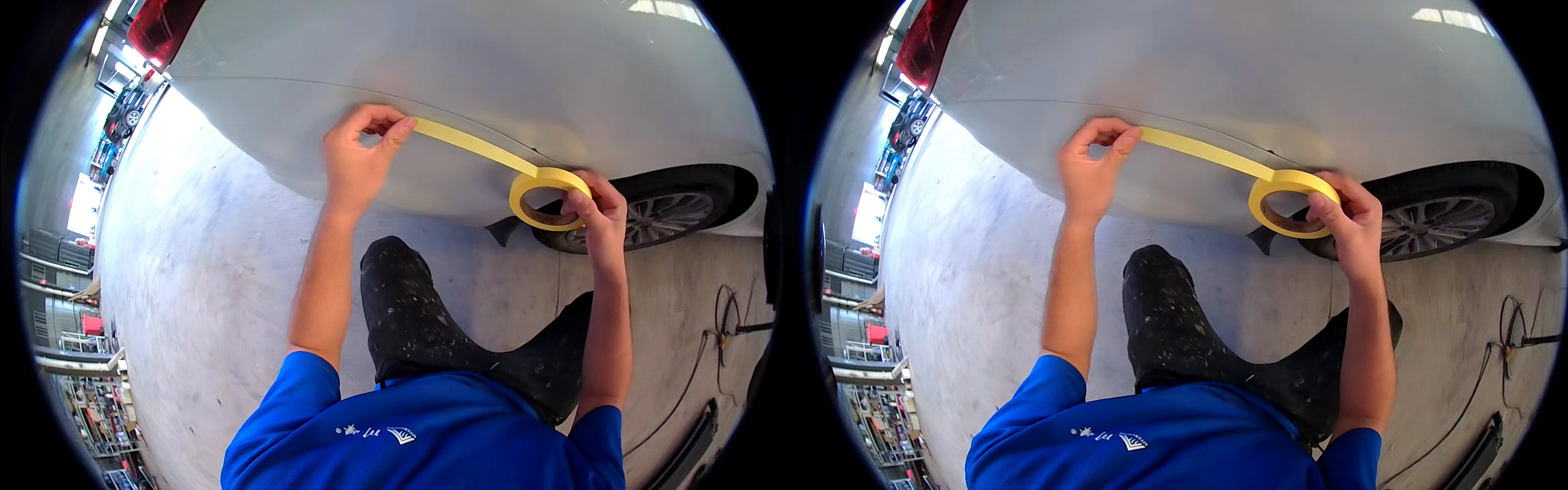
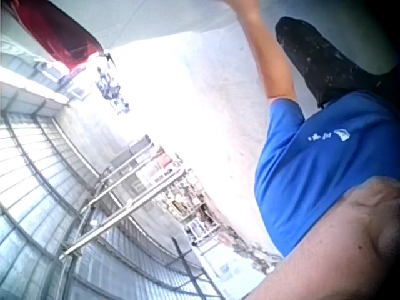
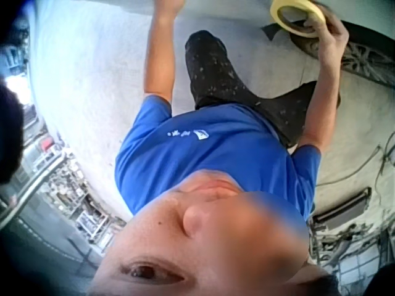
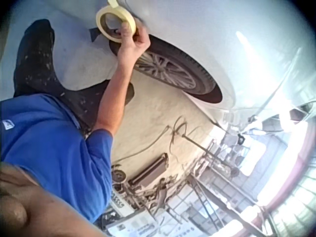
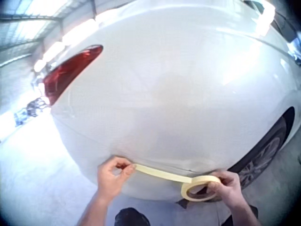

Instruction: The person applies yellow masking tape along the lower side panel of a white car, smoothing it down and cutting it as needed. The person then walks to the rear of the vehicle and opens the trunk.

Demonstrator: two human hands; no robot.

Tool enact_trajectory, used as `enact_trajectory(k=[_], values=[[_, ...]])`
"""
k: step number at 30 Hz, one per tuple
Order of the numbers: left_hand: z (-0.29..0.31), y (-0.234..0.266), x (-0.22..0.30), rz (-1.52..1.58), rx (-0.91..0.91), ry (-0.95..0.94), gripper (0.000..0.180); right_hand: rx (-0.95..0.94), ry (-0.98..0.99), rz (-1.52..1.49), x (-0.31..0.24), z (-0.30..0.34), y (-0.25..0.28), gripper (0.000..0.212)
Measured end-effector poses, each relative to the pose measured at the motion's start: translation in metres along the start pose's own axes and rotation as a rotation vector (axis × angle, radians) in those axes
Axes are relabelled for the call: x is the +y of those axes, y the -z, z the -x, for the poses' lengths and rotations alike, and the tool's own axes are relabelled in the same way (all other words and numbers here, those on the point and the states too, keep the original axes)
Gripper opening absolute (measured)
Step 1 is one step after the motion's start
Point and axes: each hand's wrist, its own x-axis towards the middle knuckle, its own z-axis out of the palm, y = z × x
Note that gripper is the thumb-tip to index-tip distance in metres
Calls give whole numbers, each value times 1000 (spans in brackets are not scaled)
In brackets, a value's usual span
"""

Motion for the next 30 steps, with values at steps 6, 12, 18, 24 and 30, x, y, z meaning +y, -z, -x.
enact_trajectory(k=[6,12,18,24,30], values=[[5,8,-9,58,-69,26,15,-30,-78,58,-5,0,5,26],[1,11,-7,87,-98,39,16,-100,-50,140,-14,6,7,29],[2,16,-7,83,-103,32,17,-45,-20,115,-9,4,3,31],[6,17,-3,113,-98,58,17,-17,29,111,-1,5,4,35],[8,16,-3,41,-43,17,17,-32,38,110,-1,3,1,34]])
